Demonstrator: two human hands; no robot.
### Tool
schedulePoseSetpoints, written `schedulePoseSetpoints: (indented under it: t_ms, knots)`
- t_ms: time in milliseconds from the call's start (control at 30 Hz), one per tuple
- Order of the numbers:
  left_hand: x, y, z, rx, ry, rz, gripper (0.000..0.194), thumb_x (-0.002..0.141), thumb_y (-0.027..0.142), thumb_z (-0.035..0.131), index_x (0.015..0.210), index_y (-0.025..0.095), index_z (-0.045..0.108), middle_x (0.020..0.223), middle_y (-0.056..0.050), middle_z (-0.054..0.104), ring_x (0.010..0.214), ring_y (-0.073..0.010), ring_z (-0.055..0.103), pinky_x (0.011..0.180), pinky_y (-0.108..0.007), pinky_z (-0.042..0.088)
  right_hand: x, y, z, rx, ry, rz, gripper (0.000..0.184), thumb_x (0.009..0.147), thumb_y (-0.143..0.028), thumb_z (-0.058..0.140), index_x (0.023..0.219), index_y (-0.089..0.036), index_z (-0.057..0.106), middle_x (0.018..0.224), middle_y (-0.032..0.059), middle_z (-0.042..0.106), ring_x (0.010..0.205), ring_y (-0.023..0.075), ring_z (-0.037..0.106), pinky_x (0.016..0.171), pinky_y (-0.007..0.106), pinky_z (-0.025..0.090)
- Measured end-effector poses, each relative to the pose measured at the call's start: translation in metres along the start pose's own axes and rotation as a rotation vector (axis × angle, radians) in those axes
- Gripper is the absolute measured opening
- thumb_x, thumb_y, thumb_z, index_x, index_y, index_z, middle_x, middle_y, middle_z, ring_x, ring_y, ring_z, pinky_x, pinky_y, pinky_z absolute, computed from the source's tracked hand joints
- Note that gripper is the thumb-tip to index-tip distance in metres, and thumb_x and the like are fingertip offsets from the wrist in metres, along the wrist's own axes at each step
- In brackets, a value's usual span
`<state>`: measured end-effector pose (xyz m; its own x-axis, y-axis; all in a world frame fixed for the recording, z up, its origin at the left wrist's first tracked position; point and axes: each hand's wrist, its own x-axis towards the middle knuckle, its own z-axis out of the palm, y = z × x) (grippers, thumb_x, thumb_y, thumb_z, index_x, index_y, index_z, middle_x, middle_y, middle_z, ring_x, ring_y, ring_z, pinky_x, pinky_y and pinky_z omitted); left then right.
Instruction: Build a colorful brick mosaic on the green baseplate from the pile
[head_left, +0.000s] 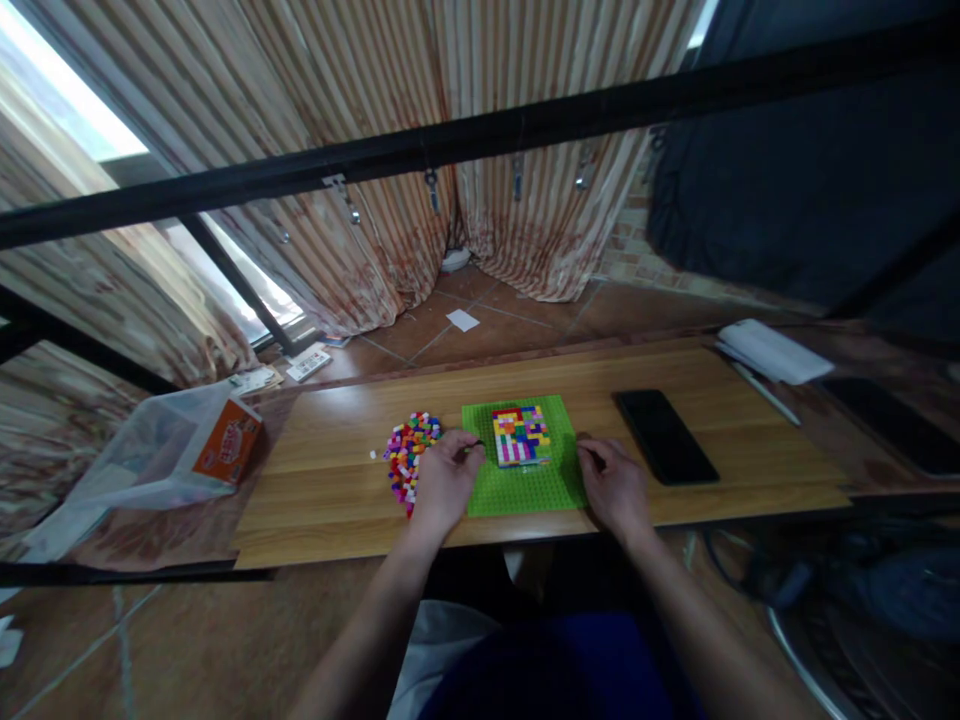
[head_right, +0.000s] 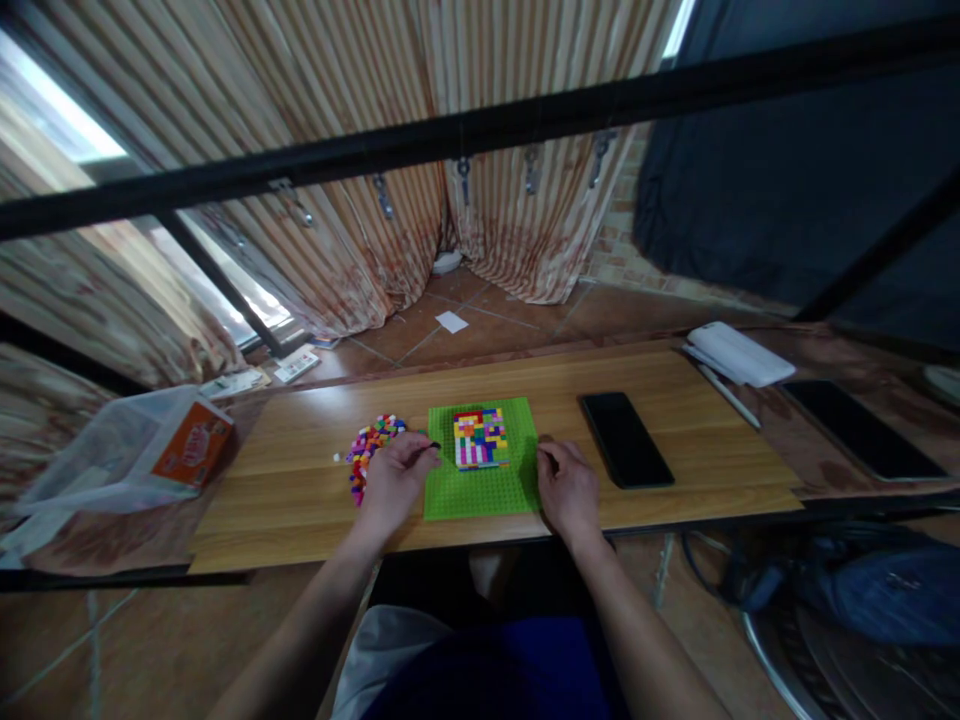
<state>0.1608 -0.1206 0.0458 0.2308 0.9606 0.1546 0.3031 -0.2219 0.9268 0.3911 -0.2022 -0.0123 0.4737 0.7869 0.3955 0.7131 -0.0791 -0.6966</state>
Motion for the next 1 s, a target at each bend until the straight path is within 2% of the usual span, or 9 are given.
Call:
schedulePoseSetpoints:
  t_ms: [233, 467, 667, 1000]
  knots:
    - [0.003, 0.026, 0.027, 0.421, -0.136, 0.239, 0.015, 0.085, 0.011, 0.055, 0.090, 0.019, 0.067, 0.090, -0.004, 0.071, 0.081, -0.0163, 0.068, 0.077, -0.028, 0.052, 0.001, 0.001, 0.001, 0.027, 0.000, 0.000, 0.030, 0.091, -0.035, 0.046, 0.089, -0.018, 0.070, 0.093, 0.0106, 0.070, 0.086, 0.0234, 0.066, 0.079, 0.037, 0.051]
    - [0.008, 0.034, 0.040, 0.819, -0.260, 0.358, 0.019, 0.092, 0.019, 0.051, 0.099, 0.020, 0.068, 0.095, -0.007, 0.070, 0.085, -0.0204, 0.067, 0.080, -0.033, 0.053, 0.002, -0.002, -0.001, 0.035, -0.009, 0.008, 0.030, 0.092, -0.035, 0.045, 0.088, -0.019, 0.070, 0.091, 0.0100, 0.070, 0.084, 0.0225, 0.066, 0.078, 0.035, 0.051]
    - [0.011, 0.034, 0.045, 0.831, -0.248, 0.348, 0.020, 0.090, 0.017, 0.053, 0.105, 0.019, 0.066, 0.102, -0.007, 0.069, 0.094, -0.0215, 0.066, 0.087, -0.034, 0.052, 0.001, -0.004, -0.001, 0.039, -0.008, 0.019, 0.029, 0.091, -0.034, 0.045, 0.089, -0.018, 0.070, 0.092, 0.0103, 0.070, 0.084, 0.0228, 0.066, 0.078, 0.035, 0.051]
    - [0.008, 0.024, 0.052, 0.614, -0.179, 0.268, 0.032, 0.086, 0.012, 0.056, 0.117, 0.021, 0.059, 0.113, -0.006, 0.068, 0.096, -0.0200, 0.067, 0.088, -0.033, 0.054, 0.001, -0.004, -0.002, 0.039, -0.015, 0.024, 0.031, 0.092, -0.035, 0.045, 0.089, -0.018, 0.070, 0.091, 0.0104, 0.070, 0.083, 0.0229, 0.065, 0.078, 0.036, 0.051]
